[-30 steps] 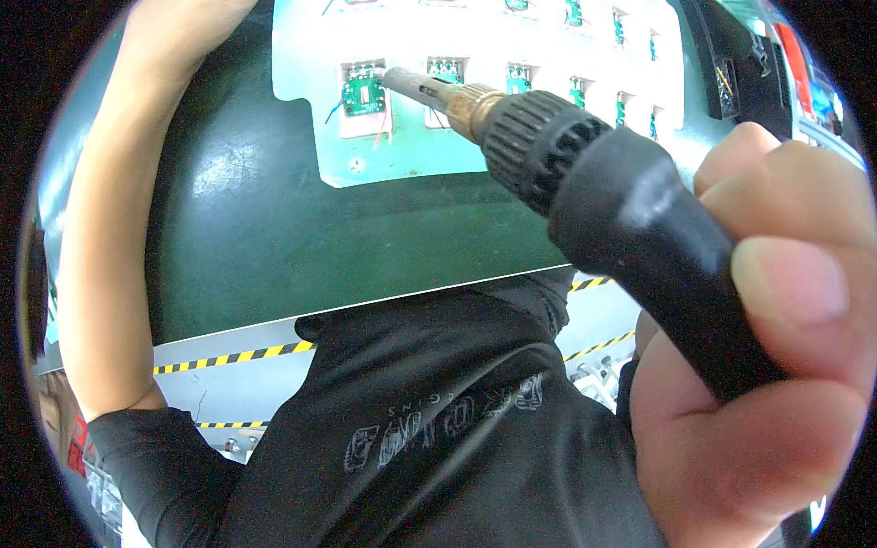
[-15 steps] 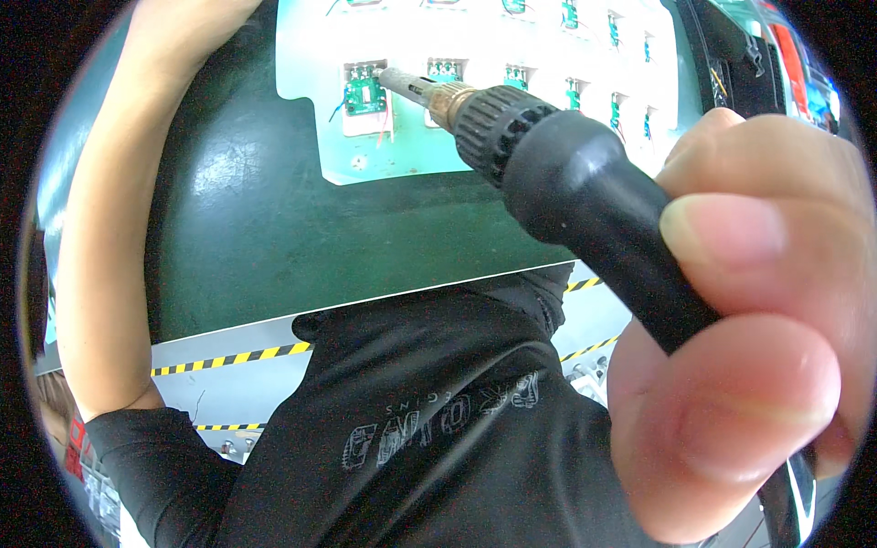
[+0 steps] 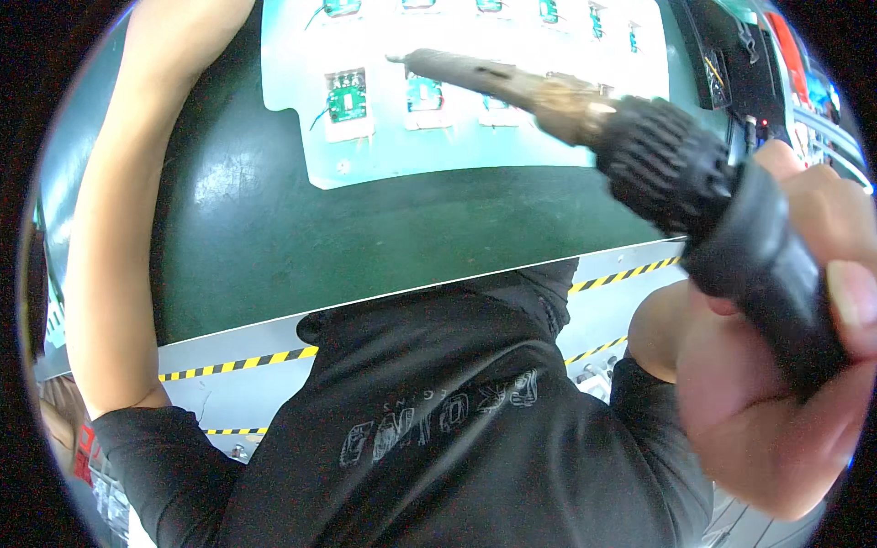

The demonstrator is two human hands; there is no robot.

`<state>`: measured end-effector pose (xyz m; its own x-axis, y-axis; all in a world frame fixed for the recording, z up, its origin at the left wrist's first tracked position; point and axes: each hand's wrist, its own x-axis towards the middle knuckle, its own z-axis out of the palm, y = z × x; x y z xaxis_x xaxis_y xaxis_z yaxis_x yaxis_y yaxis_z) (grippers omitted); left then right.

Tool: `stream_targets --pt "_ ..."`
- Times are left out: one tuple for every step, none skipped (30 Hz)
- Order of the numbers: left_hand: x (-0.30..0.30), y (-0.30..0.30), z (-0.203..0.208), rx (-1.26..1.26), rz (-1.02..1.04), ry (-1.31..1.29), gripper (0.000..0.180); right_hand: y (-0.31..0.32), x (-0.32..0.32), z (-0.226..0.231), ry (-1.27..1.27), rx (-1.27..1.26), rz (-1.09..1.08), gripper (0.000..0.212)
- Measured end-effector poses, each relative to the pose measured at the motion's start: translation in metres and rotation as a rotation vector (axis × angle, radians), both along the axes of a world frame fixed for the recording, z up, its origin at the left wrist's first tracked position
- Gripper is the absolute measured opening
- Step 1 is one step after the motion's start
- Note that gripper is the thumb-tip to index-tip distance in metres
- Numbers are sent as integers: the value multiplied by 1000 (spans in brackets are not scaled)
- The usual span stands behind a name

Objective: Soldering wires to small PCB components mounted in a plastic jig on an assembly line.

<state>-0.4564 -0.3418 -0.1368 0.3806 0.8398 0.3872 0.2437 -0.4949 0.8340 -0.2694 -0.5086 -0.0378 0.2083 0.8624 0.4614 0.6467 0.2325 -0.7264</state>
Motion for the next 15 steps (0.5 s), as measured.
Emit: stream_targets --pt "1 1 0 3 -8 5 18 -10 14 7 8 4 -24 21" --pt "1 3 -1 -19 1 10 17 -11 17 6 18 7 -49 21" --pt "1 5 1 -39 6 13 17 -1 22 -3 147 224 108 22" --pt "1 6 2 -34 -3 19 17 -1 27 -2 150 230 98 22" --pt "0 7 2 -64 -19 -23 17 -3 35 0 230 227 93 23" --pt "-3 9 3 -94 -31 -60 17 -1 38 2 314 223 92 23" --pt "-7 12 3 -110 -28 -63 17 7 40 -1 325 227 89 23" --pt "-3 13 9 -91 -51 -64 17 12 45 -2 206 345 136 28" --pt "1 14 15 -106 -75 -90 17 13 50 0 84 458 181 34" --pt "-2 15 17 -135 -74 -99 17 10 53 1 169 377 222 31" --pt "-6 17 18 -138 -80 -100 17 12 56 -2 187 383 220 31" --pt "-8 18 17 -138 -81 -84 17 12 59 -6 269 386 243 31" --pt "-11 19 16 -161 -93 -101 17 13 60 -9 351 389 266 31" --pt "-13 20 16 -185 -106 -118 17 16 58 -12 365 393 260 31" --pt "-14 19 15 -188 -105 -105 17 18 56 -13 278 412 247 30"
